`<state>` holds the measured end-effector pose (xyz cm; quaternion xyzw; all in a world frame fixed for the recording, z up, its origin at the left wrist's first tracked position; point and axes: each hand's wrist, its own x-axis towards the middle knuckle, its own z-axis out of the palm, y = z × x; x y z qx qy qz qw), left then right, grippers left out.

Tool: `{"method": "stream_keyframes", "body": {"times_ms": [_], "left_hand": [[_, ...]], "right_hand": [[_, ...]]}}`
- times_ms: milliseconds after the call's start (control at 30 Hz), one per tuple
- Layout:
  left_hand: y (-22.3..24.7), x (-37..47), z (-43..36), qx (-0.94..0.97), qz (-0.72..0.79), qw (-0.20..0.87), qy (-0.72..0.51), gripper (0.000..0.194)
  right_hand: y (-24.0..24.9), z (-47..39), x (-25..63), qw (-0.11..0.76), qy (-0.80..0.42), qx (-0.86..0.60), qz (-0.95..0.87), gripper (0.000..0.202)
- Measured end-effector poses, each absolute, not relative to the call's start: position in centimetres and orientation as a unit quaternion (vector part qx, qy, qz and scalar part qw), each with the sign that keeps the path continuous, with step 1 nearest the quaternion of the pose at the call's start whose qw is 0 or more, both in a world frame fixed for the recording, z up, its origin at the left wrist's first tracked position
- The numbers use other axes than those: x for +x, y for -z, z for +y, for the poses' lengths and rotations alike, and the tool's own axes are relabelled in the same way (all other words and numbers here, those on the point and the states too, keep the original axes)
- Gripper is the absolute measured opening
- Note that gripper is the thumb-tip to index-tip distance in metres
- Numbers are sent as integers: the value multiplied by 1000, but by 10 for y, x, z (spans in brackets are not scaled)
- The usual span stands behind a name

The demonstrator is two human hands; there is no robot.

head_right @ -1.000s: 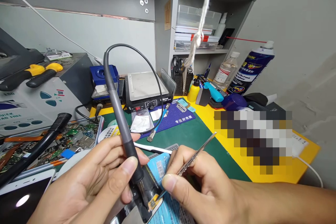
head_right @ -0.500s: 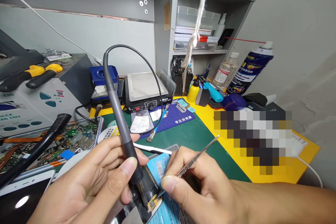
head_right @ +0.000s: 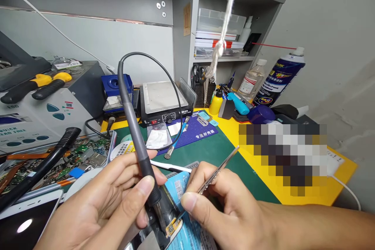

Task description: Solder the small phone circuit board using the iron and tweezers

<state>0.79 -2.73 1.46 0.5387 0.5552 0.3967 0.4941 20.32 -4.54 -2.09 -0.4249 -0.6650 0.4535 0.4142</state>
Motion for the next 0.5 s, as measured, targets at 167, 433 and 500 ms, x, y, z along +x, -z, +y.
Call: {"method": "stream_keyframes", "body": {"times_ms": [167,433,500], "left_hand": [[-8,5,-25,536,542,507,-402,29],[-18,8,-27,541,544,493,-409,24],[-19,8,-27,540,542,495,-413,25]], "right_hand": [[24,-47,204,410,-440,-415,-683,26],[23,-47,204,410,-442,-411,-684,23],[23,-47,203,415,-442,-412,-680,22]]}}
